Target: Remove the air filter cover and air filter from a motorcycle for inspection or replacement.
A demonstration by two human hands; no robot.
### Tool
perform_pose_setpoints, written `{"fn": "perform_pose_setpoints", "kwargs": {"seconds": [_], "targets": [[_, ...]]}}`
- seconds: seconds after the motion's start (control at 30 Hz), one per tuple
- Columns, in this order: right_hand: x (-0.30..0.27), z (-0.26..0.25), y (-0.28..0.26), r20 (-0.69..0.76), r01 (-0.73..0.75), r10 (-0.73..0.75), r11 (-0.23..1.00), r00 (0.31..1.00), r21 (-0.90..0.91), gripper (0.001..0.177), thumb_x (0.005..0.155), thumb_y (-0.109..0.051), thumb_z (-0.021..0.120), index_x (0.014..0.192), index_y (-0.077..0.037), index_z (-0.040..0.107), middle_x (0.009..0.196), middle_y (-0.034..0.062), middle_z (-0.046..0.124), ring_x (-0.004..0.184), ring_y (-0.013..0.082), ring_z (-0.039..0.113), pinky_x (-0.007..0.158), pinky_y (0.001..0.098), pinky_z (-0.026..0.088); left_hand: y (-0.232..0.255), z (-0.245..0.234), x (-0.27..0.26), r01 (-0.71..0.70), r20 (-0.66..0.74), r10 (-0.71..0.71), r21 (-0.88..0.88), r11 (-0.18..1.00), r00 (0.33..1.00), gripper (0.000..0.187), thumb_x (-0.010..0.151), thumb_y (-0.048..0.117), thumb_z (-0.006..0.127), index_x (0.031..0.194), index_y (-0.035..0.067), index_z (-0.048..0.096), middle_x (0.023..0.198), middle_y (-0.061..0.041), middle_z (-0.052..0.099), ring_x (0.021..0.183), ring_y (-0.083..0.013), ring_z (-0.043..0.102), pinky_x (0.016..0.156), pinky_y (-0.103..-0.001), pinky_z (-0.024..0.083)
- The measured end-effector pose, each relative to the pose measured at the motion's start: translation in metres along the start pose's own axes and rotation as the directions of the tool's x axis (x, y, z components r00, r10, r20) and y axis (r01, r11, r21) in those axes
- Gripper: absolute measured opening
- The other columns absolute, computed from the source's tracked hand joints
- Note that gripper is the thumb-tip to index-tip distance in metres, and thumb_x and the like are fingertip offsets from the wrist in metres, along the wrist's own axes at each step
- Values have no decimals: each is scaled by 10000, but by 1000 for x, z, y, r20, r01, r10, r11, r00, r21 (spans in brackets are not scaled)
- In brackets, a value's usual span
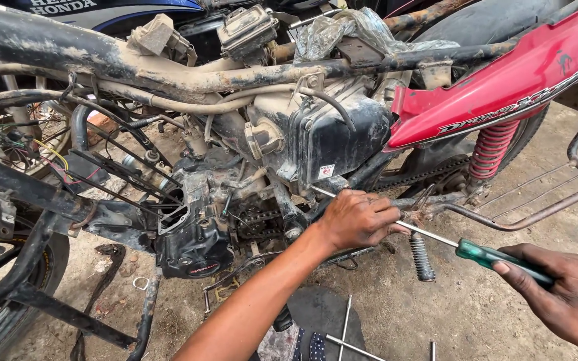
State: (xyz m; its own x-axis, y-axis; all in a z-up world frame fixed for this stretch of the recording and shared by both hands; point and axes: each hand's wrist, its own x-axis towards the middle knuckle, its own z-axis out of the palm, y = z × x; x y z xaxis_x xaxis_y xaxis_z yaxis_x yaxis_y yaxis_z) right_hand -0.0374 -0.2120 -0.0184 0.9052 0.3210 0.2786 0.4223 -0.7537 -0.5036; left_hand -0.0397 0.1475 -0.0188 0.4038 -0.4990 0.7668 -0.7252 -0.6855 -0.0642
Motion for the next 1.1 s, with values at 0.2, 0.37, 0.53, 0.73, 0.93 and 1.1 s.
{"fn": "perform_pose_setpoints", "kwargs": {"seconds": [0.2, 0.37, 0.53, 0.73, 0.93, 1.1], "targets": [[3, -4, -15, 5, -50, 50, 998, 999, -22, 322, 892, -295, 783, 1101, -52, 807, 622, 89, 591, 517, 174, 506, 450, 361, 426, -2, 1, -3, 19, 5, -19, -25, 1000, 1000, 281, 921, 397, 738, 888, 148, 612, 786, 1, 589, 752, -201, 692, 597, -384, 512], [4, 5, 1, 64, -25, 32, 995, 997, -94, 331, 887, -346, 792, 1111, -103, 807, 645, 57, 585, 559, 171, 526, 480, 351, 443, -1, 10, -10, 13, 0, -13, 8, 1000, 1000, 295, 931, 418, 725, 903, 137, 643, 791, -2, 600, 757, -197, 679, 606, -378, 499], [6, 14, 3, 492, -573, 327, 633, 807, 520, 356, 948, -259, 707, 1158, 25, 664, 605, 25, 399, 494, 137, 359, 442, 337, 283, 65, 34, -22, 287, -370, -313, -124, 950, 875, 268, 1024, 373, 643, 964, 112, 664, 1010, -66, 601, 923, -200, 591, 838, -353, 498], [18, 10, -20, 638, -686, 345, 596, 688, 417, 399, 967, -328, 654, 1160, 19, 692, 569, 67, 415, 463, 158, 314, 434, 346, 212, 177, 72, 43, 286, 424, -868, -891, -351, 257, 390, 1022, 491, 527, 1122, 117, 570, 978, 9, 652, 958, -141, 667, 892, -325, 553], [43, 14, 9, 564, -591, 370, 757, 739, 277, 417, 996, -328, 647, 1353, -124, 715, 675, 69, 537, 506, 163, 395, 449, 328, 280, 160, 115, 108, -576, 724, -675, -616, -538, -143, 473, 1007, 550, 508, 878, 99, 445, 769, -71, 509, 767, -223, 600, 750, -360, 530], [52, 36, 86, 484, -203, 98, 964, 870, 170, 430, 1018, -407, 659, 1147, -5, 743, 853, 123, 677, 756, 213, 598, 619, 335, 461, 146, 123, 114, -617, 754, -615, -602, -507, -231, 535, 989, 593, 528, 828, 105, 380, 662, -39, 392, 594, -189, 430, 627, -350, 464]]}}
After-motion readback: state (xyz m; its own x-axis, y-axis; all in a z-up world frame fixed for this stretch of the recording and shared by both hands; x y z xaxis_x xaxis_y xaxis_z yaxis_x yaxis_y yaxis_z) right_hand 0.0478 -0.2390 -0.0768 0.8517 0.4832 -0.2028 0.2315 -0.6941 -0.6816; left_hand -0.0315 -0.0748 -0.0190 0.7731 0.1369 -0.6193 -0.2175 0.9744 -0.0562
